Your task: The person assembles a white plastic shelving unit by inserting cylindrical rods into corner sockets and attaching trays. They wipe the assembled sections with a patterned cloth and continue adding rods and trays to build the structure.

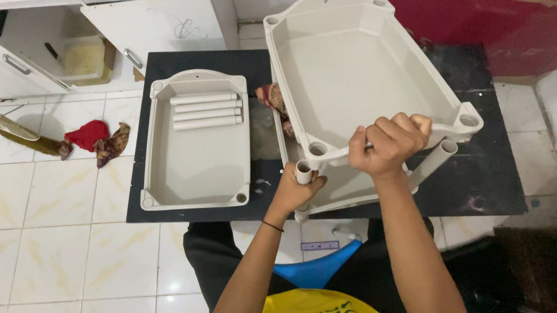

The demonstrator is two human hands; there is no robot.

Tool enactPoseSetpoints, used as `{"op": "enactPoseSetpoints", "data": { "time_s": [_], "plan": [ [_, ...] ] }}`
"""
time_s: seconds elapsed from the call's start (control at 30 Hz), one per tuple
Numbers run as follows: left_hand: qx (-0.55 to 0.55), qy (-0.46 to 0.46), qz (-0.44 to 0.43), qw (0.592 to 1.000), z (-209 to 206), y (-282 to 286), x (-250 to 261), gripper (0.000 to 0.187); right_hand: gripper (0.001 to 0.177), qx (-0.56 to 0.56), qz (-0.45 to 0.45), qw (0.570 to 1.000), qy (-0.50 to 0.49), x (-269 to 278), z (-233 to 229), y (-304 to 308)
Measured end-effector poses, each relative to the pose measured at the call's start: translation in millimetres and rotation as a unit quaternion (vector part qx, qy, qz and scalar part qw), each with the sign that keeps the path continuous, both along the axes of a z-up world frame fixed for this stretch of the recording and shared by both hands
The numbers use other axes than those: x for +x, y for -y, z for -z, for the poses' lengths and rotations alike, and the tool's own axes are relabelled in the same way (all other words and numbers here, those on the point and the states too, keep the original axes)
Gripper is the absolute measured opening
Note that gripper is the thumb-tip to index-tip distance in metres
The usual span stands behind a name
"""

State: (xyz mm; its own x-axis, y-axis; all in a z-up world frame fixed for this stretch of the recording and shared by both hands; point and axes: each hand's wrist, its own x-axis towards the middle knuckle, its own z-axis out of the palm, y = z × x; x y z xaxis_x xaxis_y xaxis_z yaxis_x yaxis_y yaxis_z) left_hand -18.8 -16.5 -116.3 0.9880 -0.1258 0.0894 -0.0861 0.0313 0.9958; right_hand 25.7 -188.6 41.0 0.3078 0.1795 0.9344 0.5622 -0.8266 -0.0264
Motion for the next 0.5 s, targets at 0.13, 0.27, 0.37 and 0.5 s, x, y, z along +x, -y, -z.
{"op": "enactPoseSetpoints", "data": {
  "time_s": [0.13, 0.27, 0.37, 0.5],
  "plan": [
    [0.016, 0.019, -0.005, 1.0, 7.0, -10.5, -4.5, 0.031, 0.035, -0.001, 0.001, 1.0, -0.008, -11.6, 13.7, -3.6],
    [0.035, 0.024, -0.009, 0.999, 15.0, -24.5, -20.4, 0.017, 0.035, -0.01, 0.017, 1.0, -0.02, -41.9, 35.3, -13.2],
    [0.055, 0.018, -0.014, 0.998, 24.9, -36.0, -36.8, 0.01, 0.034, -0.016, 0.029, 0.999, -0.038, -68.3, 55.4, -21.8],
    [0.059, 0.004, 0.008, 0.998, 28.6, -43.8, -42.7, 0.012, 0.025, 0.021, 0.037, 0.996, -0.072, -91.3, 65.3, -27.3]
  ]
}}
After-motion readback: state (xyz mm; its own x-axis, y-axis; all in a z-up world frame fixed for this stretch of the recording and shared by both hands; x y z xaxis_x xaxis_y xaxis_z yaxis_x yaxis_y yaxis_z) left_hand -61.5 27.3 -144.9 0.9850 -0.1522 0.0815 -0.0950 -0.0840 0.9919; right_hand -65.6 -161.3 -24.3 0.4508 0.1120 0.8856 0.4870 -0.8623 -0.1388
